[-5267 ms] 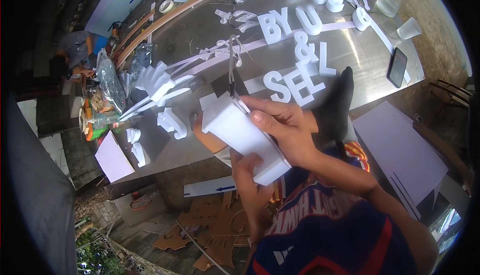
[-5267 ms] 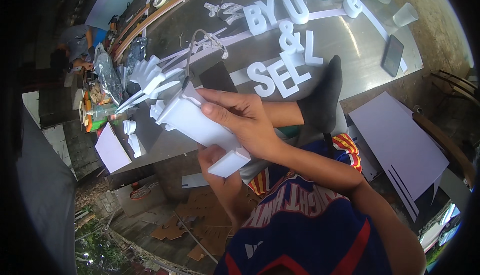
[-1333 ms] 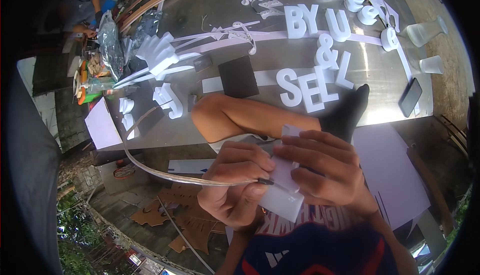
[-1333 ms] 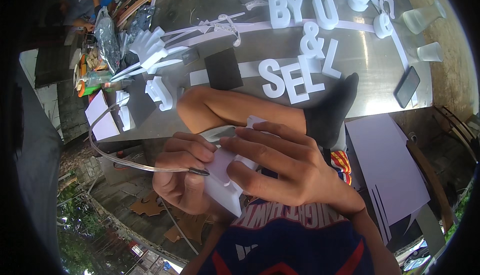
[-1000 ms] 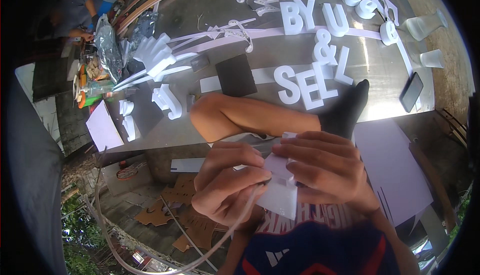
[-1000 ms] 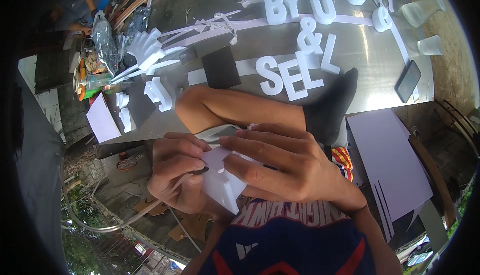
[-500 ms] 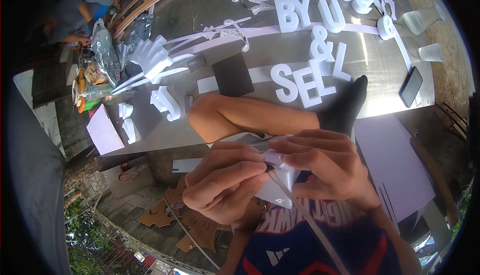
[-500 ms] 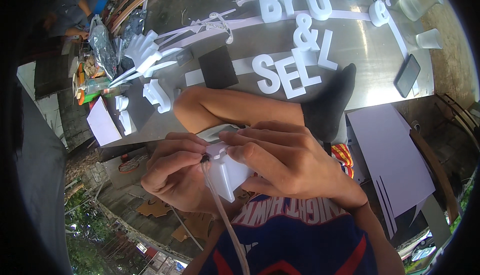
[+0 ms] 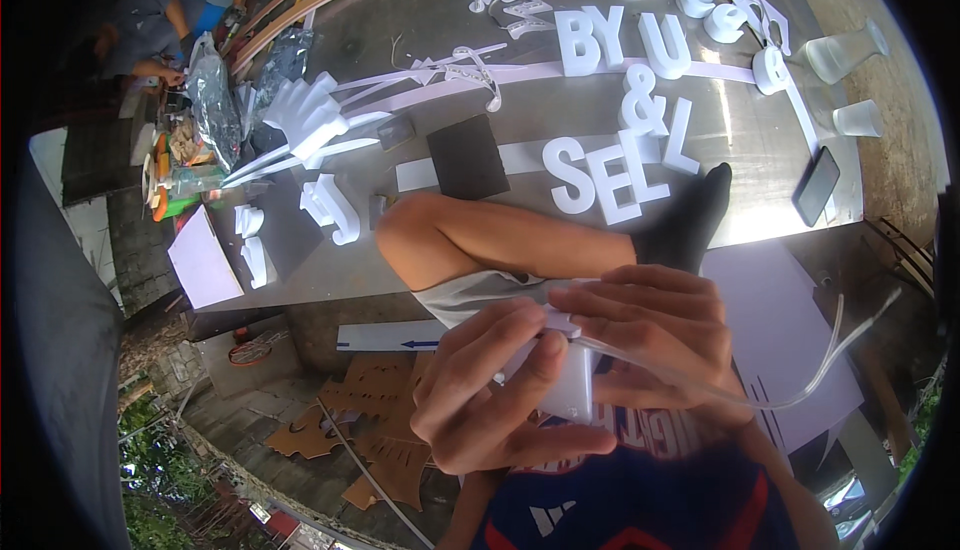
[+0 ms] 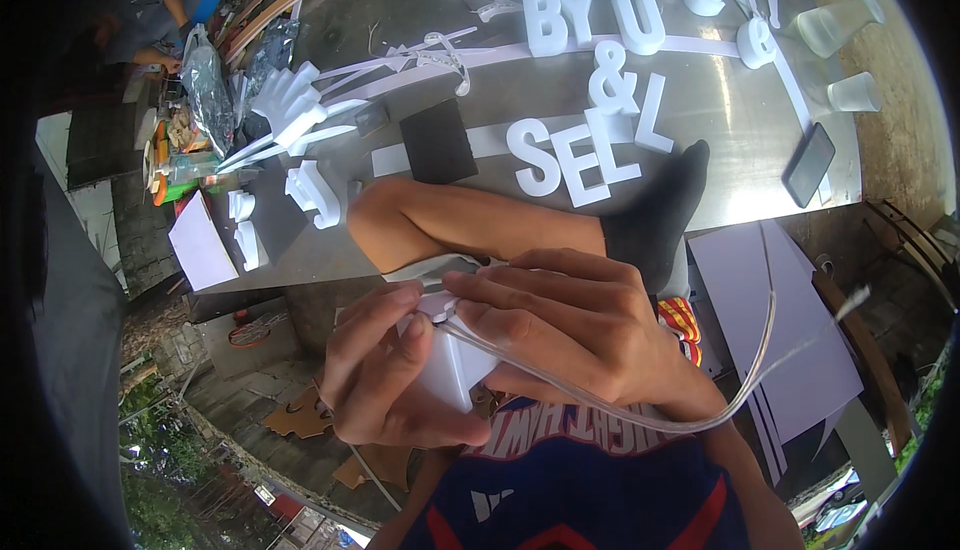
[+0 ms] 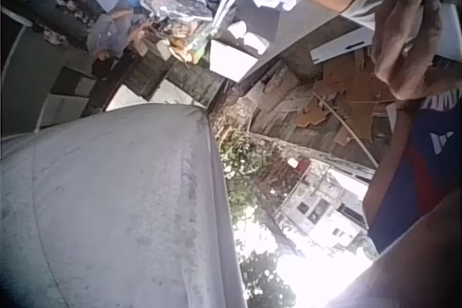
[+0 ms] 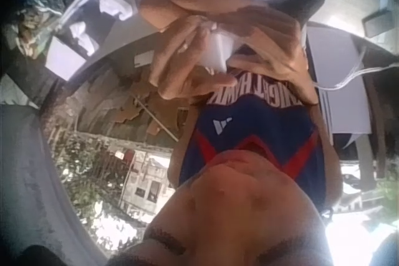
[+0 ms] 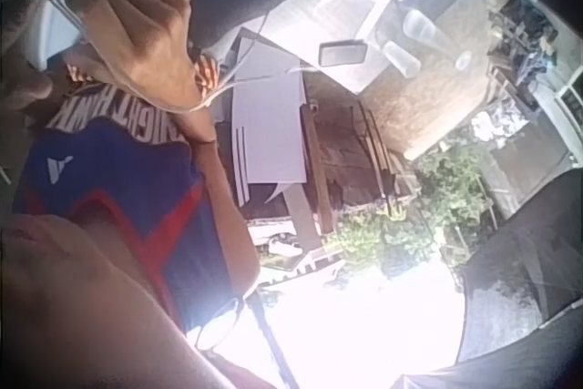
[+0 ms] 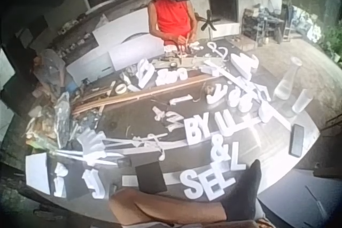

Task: Assembling and wiring LED lighting into plastic channel letters for signage.

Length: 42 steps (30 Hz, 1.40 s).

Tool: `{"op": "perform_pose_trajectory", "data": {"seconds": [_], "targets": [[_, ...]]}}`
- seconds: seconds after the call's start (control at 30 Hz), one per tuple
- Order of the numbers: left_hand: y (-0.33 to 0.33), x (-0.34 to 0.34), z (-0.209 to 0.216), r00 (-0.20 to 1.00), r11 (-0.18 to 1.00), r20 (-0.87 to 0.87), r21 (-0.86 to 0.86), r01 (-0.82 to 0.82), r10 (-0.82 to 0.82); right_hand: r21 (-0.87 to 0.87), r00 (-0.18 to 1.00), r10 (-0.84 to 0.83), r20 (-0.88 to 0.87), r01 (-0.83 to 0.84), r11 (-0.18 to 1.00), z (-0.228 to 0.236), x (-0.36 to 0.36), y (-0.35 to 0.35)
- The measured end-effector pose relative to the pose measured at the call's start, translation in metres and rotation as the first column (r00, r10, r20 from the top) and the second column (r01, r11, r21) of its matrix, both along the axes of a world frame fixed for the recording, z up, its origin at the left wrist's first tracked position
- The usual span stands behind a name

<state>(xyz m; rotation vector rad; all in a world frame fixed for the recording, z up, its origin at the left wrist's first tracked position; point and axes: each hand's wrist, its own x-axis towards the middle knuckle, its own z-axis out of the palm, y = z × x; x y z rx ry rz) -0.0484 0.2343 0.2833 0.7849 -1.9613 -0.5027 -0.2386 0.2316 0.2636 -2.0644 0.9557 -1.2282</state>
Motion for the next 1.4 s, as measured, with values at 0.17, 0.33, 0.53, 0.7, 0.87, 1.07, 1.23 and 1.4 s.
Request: {"op": "perform_pose_trajectory", "data": {"seconds": [0.17,0.33,0.53,0.7,0.87,1.07,1.23,1.4], "targets": [[0.002,-0.015,-0.018,0.991,0.993,-0.080,-0.043,-0.109,0.105,-0.019,0.998,0.051,0.046,-0.050,0.999,-0.002,0.000,-0.002],[0.004,-0.004,-0.025,0.997,0.990,-0.007,-0.118,-0.077,0.077,0.102,0.980,0.077,0.185,-0.098,0.990,-0.002,0.009,-0.001],[0.005,0.000,-0.025,0.994,0.996,-0.075,-0.030,-0.078,0.076,0.045,0.951,0.181,0.250,-0.199,0.979,-0.007,0.016,-0.007],[0.007,-0.006,-0.027,0.981,0.986,-0.099,0.000,-0.166,0.165,0.061,0.947,0.225,0.230,-0.244,0.968,-0.011,0.014,-0.007],[0.004,-0.008,-0.028,0.976,0.980,-0.099,-0.007,-0.198,0.196,0.057,0.945,0.156,0.286,-0.179,0.982,-0.012,0.021,-0.004],[0.002,-0.007,-0.026,0.974,0.977,-0.076,0.035,-0.211,0.213,0.052,0.947,0.184,0.263,-0.204,0.978,-0.011,0.021,-0.005],[-0.001,-0.010,-0.026,0.975,0.978,-0.084,0.059,-0.202,0.207,0.098,0.935,0.089,0.344,-0.130,0.987,-0.010,0.025,-0.004],[-0.004,-0.012,-0.027,0.972,0.980,-0.130,0.051,-0.193,0.198,0.056,0.953,0.181,0.242,-0.200,0.978,-0.007,0.016,-0.010]]}}
